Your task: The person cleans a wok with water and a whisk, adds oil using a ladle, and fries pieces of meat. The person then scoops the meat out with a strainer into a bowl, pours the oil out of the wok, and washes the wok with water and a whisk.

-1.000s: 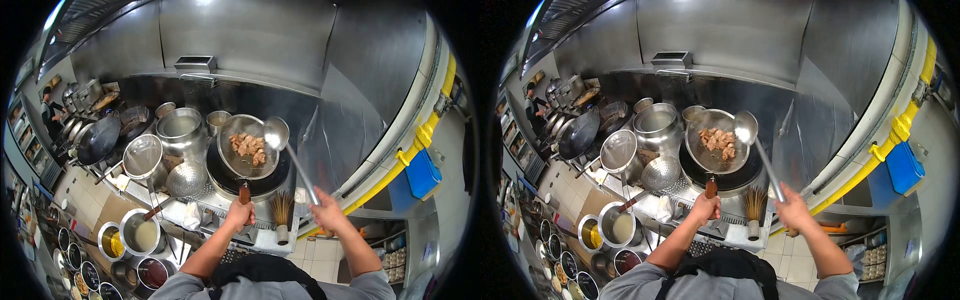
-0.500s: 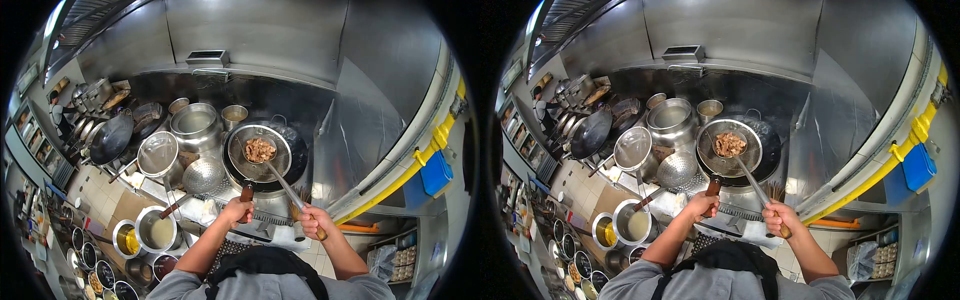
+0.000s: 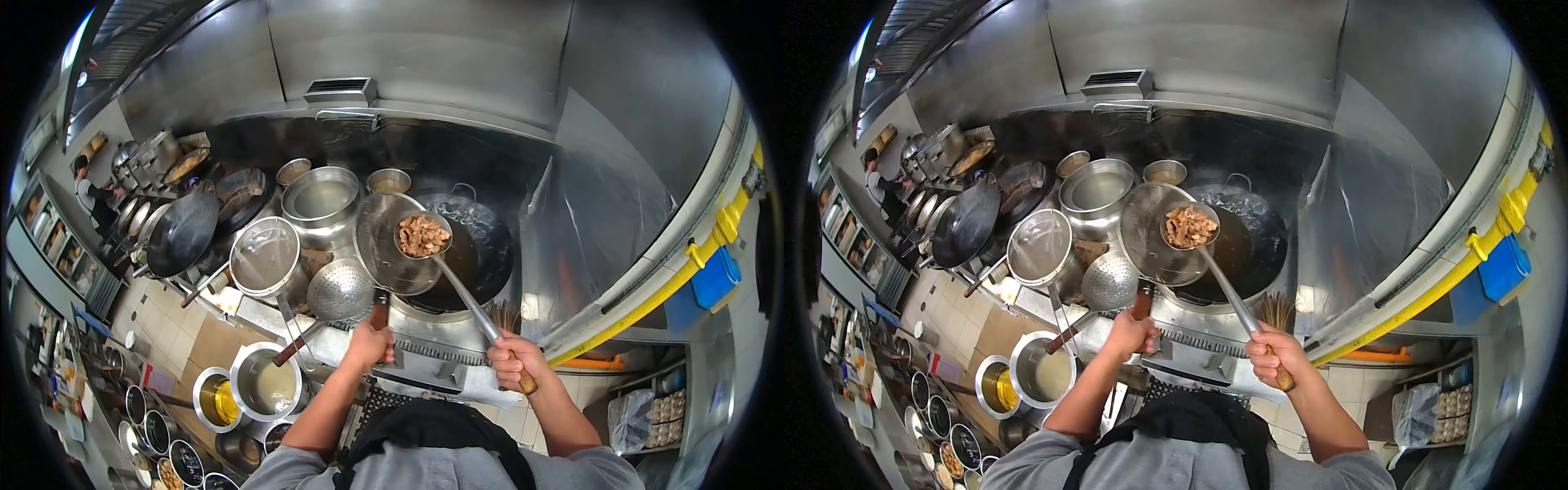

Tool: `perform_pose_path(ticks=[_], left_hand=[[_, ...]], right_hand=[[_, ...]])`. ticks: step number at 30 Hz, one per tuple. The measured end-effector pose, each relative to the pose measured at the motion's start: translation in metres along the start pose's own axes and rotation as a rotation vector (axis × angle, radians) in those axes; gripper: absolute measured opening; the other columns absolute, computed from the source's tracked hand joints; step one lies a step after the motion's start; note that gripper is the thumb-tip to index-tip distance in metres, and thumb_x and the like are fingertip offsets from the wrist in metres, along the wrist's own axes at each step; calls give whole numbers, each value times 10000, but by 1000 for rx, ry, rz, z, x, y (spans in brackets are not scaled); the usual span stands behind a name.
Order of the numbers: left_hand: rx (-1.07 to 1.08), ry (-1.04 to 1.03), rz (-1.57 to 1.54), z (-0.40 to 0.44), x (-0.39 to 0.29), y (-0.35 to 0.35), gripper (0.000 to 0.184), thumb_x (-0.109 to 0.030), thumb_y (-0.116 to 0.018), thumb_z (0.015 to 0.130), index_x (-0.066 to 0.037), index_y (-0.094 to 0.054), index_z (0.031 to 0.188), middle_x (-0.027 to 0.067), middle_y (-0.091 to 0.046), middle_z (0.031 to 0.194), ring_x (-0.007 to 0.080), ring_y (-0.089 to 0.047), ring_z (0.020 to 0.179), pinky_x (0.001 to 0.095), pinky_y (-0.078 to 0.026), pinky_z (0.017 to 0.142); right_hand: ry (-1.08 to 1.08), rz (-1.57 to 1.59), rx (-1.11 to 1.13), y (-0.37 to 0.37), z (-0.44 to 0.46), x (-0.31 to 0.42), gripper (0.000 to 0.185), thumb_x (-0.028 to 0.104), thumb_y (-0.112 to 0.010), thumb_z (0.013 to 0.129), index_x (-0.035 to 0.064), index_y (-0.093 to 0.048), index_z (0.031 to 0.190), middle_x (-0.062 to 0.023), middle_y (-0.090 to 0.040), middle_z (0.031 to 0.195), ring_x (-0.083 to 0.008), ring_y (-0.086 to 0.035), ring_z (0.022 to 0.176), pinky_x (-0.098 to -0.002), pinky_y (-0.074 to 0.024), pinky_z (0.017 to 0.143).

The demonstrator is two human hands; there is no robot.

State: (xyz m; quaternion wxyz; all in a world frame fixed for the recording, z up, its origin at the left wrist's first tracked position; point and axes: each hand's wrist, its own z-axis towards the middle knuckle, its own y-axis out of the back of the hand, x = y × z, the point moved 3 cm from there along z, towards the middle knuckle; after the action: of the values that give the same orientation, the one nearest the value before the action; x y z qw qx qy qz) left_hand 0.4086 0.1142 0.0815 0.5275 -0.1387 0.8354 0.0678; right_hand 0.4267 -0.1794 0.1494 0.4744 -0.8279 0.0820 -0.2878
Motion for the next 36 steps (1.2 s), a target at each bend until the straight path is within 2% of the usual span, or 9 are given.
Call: perform_pose_path(ticks=[8,15,20,24,28,31,34,35,36], left_hand=[[-213,-157,-248,-26,-44,154,96,-92,-514,897,-18,-478,946,67,-551,688,165,-540,453,331,-525,429],[-114,134,-392,-24,-13,263,223,-199,-523,917,-3,-569,821,79,-602,686,149,-563,490,284,-497,447],[-936,-151,359,-94,-6,299,590,-421,-655,805,64,-548,1124,197,-658,943,301,-651,864,380,-520,752],[-1212,-200,332,-197,46,251,603,-407,-682,772,39,-537,1152,213,-645,1014,325,-635,940,375,-499,817],[-1153,136,181,-258,197,153,792,-352,-744,732,31,-388,1327,183,-642,988,297,-629,887,362,-500,790],[-1069,352,58,-305,272,65,835,-405,-713,746,49,-352,1348,250,-548,1230,368,-553,1128,376,-421,970],[-1073,454,-14,-353,320,-11,805,-416,-717,738,51,-412,1319,252,-561,1213,362,-558,1122,374,-437,954],[-1048,453,-234,-383,307,-35,740,-425,-712,736,51,-493,1259,249,-581,1184,358,-557,1122,374,-446,948],[-1102,456,-275,-404,321,-54,740,-425,-712,736,51,-493,1259,249,-581,1184,358,-557,1122,374,-446,948]], right_hand=[[2,-154,-42,-18,-2,0,271,96,-490,923,149,-451,1186,-16,-466,665,-50,-371,384,-219,-308,314],[-32,-231,-81,-34,7,-12,378,69,-447,916,162,-443,1283,-52,-460,634,-78,-361,360,-247,-323,297],[-207,-438,77,-53,7,-9,501,63,-458,896,174,-347,1372,-62,-417,614,-94,-349,352,-260,-314,291],[-475,-345,114,-60,19,-12,583,56,-434,908,115,-187,1432,-102,-451,677,-111,-351,327,-241,-338,240],[-850,-441,438,-98,33,-45,374,46,-417,916,77,-330,1279,-86,-430,667,-102,-358,351,-238,-342,269],[-1015,-805,555,-118,42,-83,41,76,-432,934,53,-448,965,-68,-407,614,-101,-361,353,-242,-335,269],[-1226,-1048,631,-138,29,-146,95,96,-445,941,75,-448,849,-52,-388,579,-108,-370,351,-249,-336,264],[-1328,-1123,645,-134,29,-170,74,106,-445,945,89,-453,874,-48,-399,573,-114,-380,338,-247,-329,246],[-1538,-927,799,-140,10,-197,617,32,-452,883,208,-247,1438,-52,-383,609,-96,-323,347,-274,-320,304]])
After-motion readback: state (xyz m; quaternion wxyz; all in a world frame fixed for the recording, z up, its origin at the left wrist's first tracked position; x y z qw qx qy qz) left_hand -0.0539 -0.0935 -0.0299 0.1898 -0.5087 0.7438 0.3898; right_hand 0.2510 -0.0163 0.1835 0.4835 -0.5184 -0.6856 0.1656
